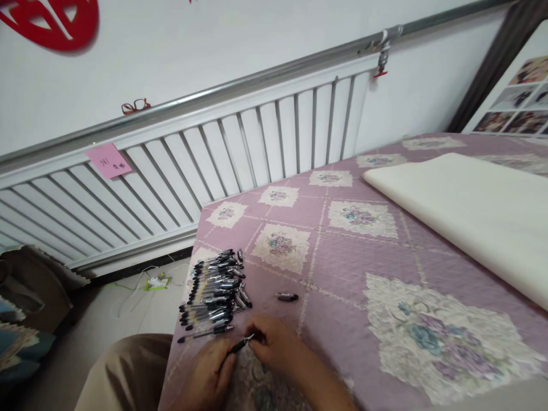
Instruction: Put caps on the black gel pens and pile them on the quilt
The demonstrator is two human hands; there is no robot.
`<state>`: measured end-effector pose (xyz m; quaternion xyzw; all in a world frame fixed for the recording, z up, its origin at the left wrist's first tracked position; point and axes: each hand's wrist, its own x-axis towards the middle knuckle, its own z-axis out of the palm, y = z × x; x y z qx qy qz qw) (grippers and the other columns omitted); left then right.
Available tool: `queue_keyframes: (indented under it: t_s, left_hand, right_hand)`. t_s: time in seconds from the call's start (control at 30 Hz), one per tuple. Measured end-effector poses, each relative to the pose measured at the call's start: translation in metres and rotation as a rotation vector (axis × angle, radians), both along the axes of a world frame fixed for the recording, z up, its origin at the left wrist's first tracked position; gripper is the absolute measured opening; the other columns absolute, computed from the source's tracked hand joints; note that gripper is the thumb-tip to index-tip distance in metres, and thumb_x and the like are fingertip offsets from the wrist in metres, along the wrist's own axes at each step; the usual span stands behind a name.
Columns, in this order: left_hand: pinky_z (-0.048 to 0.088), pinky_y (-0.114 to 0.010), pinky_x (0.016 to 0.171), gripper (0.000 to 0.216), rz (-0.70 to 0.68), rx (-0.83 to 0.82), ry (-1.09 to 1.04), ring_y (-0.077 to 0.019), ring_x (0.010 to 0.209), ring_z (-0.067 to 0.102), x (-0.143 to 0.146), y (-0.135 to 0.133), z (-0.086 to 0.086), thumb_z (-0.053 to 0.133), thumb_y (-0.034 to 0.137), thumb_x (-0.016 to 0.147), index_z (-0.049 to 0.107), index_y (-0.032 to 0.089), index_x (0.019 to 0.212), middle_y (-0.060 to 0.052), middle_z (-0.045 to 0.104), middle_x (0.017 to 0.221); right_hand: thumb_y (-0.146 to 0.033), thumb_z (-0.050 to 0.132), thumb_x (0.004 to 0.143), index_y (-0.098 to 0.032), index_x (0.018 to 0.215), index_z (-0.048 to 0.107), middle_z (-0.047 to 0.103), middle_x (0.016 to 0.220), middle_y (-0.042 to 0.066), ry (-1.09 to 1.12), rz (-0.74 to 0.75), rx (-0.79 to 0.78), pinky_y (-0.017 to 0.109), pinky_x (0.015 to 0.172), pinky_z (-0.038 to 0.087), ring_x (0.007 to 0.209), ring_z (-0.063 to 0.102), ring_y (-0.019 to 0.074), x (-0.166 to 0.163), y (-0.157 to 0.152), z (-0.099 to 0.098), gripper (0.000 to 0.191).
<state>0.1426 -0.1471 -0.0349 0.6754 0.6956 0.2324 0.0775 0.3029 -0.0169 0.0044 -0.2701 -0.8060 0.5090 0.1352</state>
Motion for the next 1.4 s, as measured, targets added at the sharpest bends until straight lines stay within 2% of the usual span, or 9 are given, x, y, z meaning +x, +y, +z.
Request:
queue_keyframes:
  t_s: [0.37,0.5,0.57,0.67,0.73,0.87,1.13,1.27,1.4]
  left_hand:
    - [0.053,-0.024,0.073,0.029,-0.041,0.014,0.097,-0.0160,0.081,0.067,-0.007,-0.001,-0.003,0.042,0.021,0.088,0.063,0.024,0.108,-0.002,0.071,0.094]
    - [0.053,-0.024,0.073,0.029,-0.041,-0.013,0.105,-0.0166,0.084,0.067,-0.008,-0.001,0.000,0.044,0.021,0.088,0.062,0.024,0.110,-0.002,0.072,0.096]
    - [0.053,-0.024,0.073,0.029,-0.046,-0.013,0.086,-0.0164,0.083,0.067,-0.007,-0.001,0.002,0.043,0.021,0.088,0.063,0.024,0.108,-0.002,0.072,0.094]
    - [0.053,-0.025,0.073,0.028,-0.030,0.002,0.061,-0.0169,0.084,0.067,-0.003,0.000,0.005,0.041,0.022,0.089,0.063,0.023,0.105,-0.003,0.071,0.092]
    - [0.053,-0.026,0.075,0.028,-0.019,0.015,0.047,-0.0173,0.084,0.066,-0.001,0.000,0.006,0.039,0.022,0.090,0.063,0.022,0.104,-0.004,0.071,0.092]
    - [0.052,-0.027,0.076,0.028,-0.015,-0.001,0.025,-0.0168,0.083,0.065,-0.001,0.000,0.006,0.038,0.022,0.091,0.063,0.022,0.104,-0.004,0.070,0.090]
    - [0.050,-0.030,0.087,0.032,-0.016,-0.148,0.053,-0.0174,0.097,0.062,-0.007,-0.005,0.022,0.042,0.022,0.091,0.058,0.026,0.118,-0.002,0.068,0.108]
    - [0.050,-0.033,0.085,0.032,-0.006,-0.135,0.098,-0.0195,0.096,0.061,-0.024,-0.009,0.016,0.040,0.020,0.091,0.059,0.023,0.117,-0.005,0.067,0.105]
    - [0.050,-0.037,0.083,0.030,0.032,-0.086,0.178,-0.0224,0.094,0.059,-0.043,-0.016,0.007,0.043,0.017,0.088,0.063,0.021,0.110,-0.007,0.065,0.101]
  right_hand:
    - [-0.017,0.058,0.072,-0.018,0.085,0.067,0.068,0.083,0.002,-0.048,0.020,0.032,0.027,0.071,0.041,0.079,0.059,0.0179,0.000,0.000,0.002,0.016]
    - [-0.026,0.058,0.080,-0.020,0.092,0.066,0.068,0.087,0.002,0.031,-0.057,0.043,0.027,0.074,0.044,0.082,0.060,0.0179,0.010,0.012,0.003,0.016]
    - [-0.027,0.053,0.084,-0.020,0.096,0.065,0.067,0.092,0.004,0.021,-0.182,0.147,0.029,0.077,0.045,0.085,0.060,0.0191,0.015,0.023,-0.003,0.018]
    - [-0.020,0.052,0.083,-0.016,0.105,0.064,0.064,0.105,0.011,-0.118,-0.403,0.414,0.037,0.090,0.043,0.101,0.056,0.0251,0.022,0.040,-0.016,0.025]
    - [-0.017,0.056,0.080,-0.015,0.110,0.063,0.062,0.112,0.014,-0.248,-0.447,0.548,0.042,0.094,0.041,0.106,0.053,0.0288,0.024,0.046,-0.023,0.030]
    - [-0.012,0.056,0.081,-0.016,0.096,0.067,0.064,0.100,0.013,-0.410,-0.338,0.632,0.039,0.085,0.044,0.096,0.057,0.0275,0.023,0.045,-0.024,0.019]
    - [-0.016,0.053,0.086,-0.019,0.094,0.063,0.063,0.098,0.007,-0.211,-0.121,0.502,0.034,0.084,0.042,0.096,0.056,0.0228,0.001,0.021,-0.012,0.013]
    - [-0.015,0.052,0.085,-0.020,0.094,0.062,0.064,0.098,0.006,-0.209,-0.050,0.436,0.032,0.083,0.041,0.094,0.057,0.0217,-0.013,0.011,-0.014,0.015]
    - [-0.017,0.053,0.085,-0.020,0.092,0.063,0.064,0.098,0.005,-0.190,0.003,0.452,0.032,0.083,0.040,0.095,0.057,0.0217,-0.025,0.005,-0.018,0.013]
